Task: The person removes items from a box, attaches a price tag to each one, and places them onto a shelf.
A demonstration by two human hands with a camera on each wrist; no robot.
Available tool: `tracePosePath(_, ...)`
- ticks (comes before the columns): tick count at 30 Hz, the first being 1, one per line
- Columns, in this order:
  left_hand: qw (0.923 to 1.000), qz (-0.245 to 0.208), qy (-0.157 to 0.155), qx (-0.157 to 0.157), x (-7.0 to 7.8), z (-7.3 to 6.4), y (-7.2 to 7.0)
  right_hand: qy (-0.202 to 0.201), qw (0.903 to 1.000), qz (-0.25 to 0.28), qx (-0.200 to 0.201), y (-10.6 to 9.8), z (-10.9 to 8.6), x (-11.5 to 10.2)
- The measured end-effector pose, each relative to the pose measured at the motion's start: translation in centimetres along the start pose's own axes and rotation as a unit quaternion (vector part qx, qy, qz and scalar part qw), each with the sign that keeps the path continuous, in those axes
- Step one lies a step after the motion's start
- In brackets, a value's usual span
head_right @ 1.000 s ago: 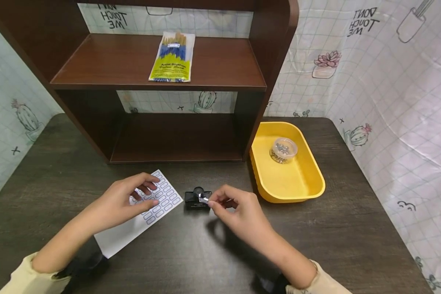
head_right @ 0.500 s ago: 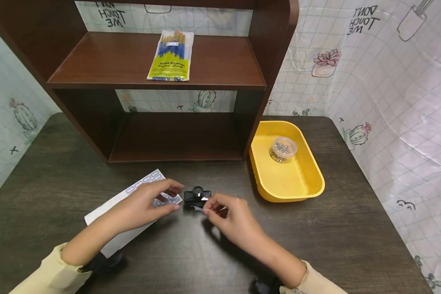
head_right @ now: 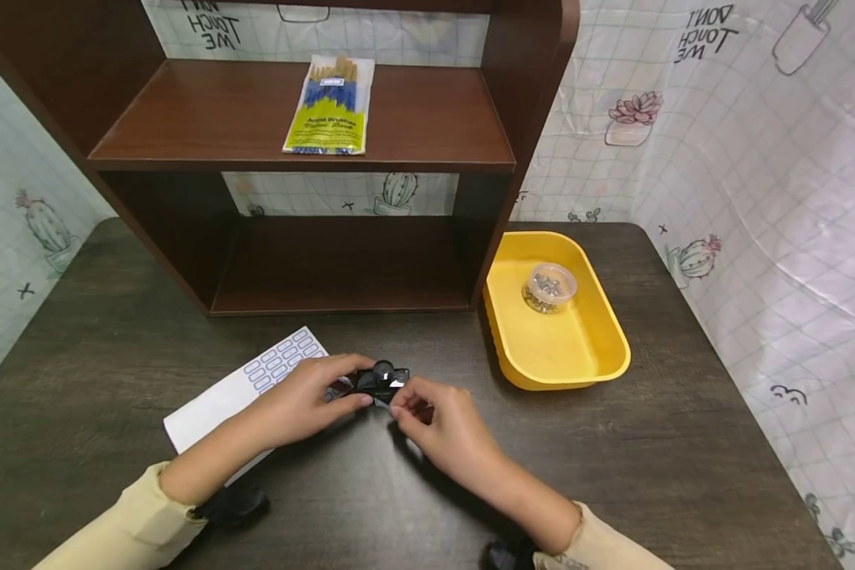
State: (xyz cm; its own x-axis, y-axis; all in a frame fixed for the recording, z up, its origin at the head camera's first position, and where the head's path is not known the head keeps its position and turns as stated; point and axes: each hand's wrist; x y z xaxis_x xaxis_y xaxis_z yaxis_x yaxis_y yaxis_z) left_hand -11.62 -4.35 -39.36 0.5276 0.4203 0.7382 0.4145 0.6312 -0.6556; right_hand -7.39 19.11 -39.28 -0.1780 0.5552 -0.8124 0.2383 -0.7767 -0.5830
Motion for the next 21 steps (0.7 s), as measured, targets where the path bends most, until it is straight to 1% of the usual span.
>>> tracePosePath(7, 1.0000, 0.007, 0.002, -0.001, -0.08, 0.26, 0.07, -0.003, 0.9998, -0.012, 0.013, 0.20, 0.11, -0.14)
tracePosePath(14, 0.9995, 0.023, 0.021, 0.009, -0.13, 0.53, 0.03, -0.007, 0.9995, -0.027, 0.016, 0.45, 0.13, -0.18)
tracePosePath(21, 0.9987, 0.041, 0.022, 0.019, -0.19, 0.70, 0.32, -0.012, 0.9994, -0.028, 0.020, 0.65, 0.07, -0.04)
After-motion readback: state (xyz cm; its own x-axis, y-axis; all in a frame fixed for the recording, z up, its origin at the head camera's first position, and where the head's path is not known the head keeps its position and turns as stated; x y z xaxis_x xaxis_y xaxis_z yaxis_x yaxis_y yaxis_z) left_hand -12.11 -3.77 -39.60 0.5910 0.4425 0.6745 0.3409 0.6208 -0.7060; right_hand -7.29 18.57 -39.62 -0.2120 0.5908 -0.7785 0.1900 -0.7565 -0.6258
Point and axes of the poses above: each hand's wrist, its own z-axis towards the middle knuckle, its own y-axis out of the palm, x = y × z, and after that the axes turned 5 degrees about y, right-handed
